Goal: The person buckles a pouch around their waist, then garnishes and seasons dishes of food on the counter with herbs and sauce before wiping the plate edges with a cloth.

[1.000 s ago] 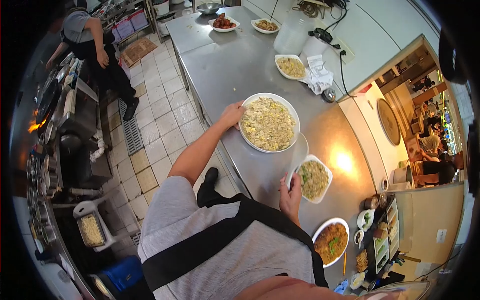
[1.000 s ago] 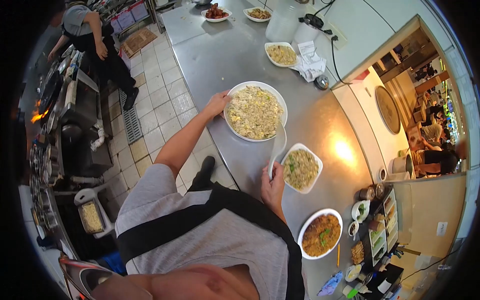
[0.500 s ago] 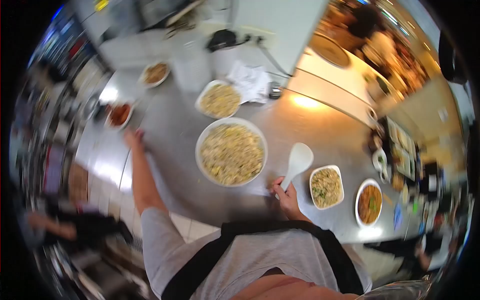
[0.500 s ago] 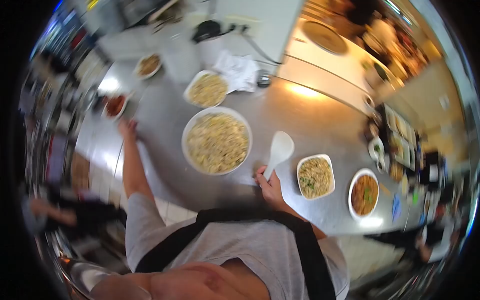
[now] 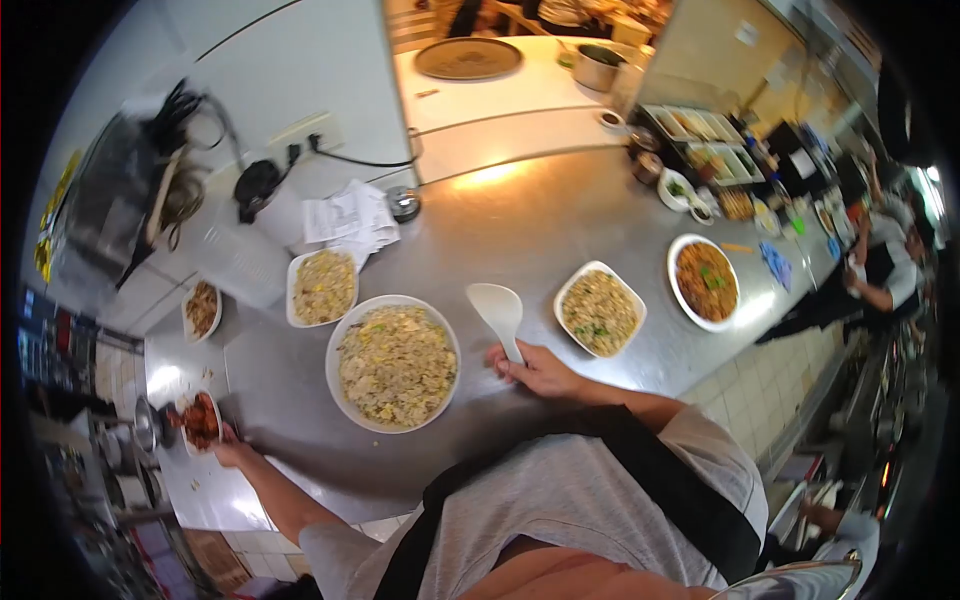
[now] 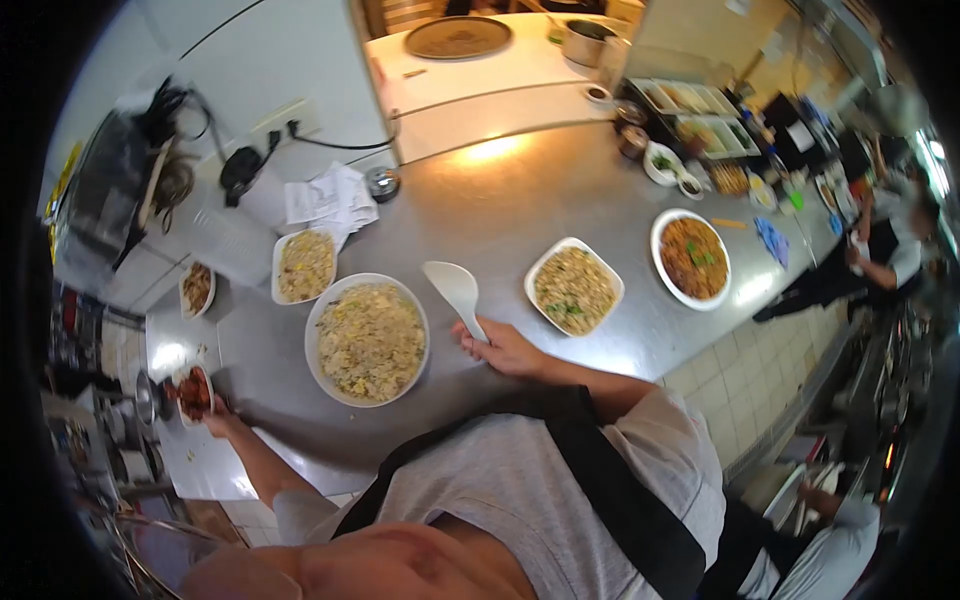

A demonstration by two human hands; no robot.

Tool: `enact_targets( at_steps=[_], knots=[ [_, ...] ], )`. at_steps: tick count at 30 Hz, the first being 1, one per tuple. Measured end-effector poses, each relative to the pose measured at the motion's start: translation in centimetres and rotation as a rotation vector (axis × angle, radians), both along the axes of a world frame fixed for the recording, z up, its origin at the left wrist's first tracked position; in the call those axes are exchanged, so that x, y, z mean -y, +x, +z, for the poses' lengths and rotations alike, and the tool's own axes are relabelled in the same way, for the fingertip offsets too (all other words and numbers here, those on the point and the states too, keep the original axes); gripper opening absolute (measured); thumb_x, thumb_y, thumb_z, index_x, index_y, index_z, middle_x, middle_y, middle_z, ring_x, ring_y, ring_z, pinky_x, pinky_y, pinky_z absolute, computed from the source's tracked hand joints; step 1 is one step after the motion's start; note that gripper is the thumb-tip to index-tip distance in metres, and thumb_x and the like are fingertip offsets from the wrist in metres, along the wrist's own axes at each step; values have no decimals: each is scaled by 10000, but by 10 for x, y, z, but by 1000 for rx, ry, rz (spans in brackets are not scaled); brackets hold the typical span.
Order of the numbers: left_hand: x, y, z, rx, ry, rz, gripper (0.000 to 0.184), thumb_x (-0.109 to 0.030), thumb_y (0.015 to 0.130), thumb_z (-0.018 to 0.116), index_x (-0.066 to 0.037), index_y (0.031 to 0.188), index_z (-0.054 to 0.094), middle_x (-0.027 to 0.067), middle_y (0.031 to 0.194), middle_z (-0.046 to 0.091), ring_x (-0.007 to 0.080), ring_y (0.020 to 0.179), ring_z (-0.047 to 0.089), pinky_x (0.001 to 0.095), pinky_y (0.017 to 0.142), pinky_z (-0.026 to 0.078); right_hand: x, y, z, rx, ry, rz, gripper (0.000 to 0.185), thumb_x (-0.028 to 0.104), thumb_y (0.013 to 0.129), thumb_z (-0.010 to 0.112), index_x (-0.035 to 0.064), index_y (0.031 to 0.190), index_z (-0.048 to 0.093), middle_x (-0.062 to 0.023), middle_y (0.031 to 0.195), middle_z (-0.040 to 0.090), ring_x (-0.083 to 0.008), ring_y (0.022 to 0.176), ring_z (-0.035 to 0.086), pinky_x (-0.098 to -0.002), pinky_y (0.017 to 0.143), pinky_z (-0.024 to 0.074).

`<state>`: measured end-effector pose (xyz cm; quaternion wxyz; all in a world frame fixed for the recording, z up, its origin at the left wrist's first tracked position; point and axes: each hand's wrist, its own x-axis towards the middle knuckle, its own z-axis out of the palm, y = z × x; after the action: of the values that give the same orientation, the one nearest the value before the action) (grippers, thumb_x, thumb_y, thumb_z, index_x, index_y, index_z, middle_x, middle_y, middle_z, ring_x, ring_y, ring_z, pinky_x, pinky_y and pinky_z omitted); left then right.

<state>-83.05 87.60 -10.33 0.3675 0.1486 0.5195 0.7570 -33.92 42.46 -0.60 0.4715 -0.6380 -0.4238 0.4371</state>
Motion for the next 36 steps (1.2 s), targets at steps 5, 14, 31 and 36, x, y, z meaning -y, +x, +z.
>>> enact_targets(
  at_steps=[5, 14, 31, 36],
  knots=[
    [92, -13, -2, -20, -14, -132, 343, -151, 879, 544, 189, 921, 557, 254, 908, 602, 359, 792, 641, 363, 712, 611, 76, 113, 53, 462, 151, -529, 273, 224, 938, 540, 122, 1186, 588, -94, 886, 645, -155, 791, 588, -326, 729, 478],
    [338, 86, 41, -135, -47, -355, 386, -96, 847, 461, 237, 1041, 466, 286, 992, 590, 376, 898, 637, 368, 799, 588, 313, 437, 110, 1223, -298, -1252, 345, 162, 830, 500, 50, 1156, 508, -274, 945, 623, -421, 876, 622, -518, 744, 484],
    [639, 404, 87, 73, -83, -619, 455, -83, 794, 567, 188, 1132, 428, 261, 1006, 598, 320, 896, 648, 325, 813, 592, 441, 793, 97, 1397, -844, -782, 273, 216, 843, 592, 113, 1084, 668, -145, 1175, 596, -327, 1063, 601, -450, 854, 506],
    [657, 472, 105, -82, -164, -746, 461, -115, 755, 601, 128, 1129, 485, 215, 1045, 606, 277, 881, 661, 301, 702, 603, 472, 810, 108, 1478, -196, -823, 287, 250, 813, 643, 147, 1081, 658, -167, 1131, 597, -310, 1059, 576, -405, 901, 472]
  ],
)
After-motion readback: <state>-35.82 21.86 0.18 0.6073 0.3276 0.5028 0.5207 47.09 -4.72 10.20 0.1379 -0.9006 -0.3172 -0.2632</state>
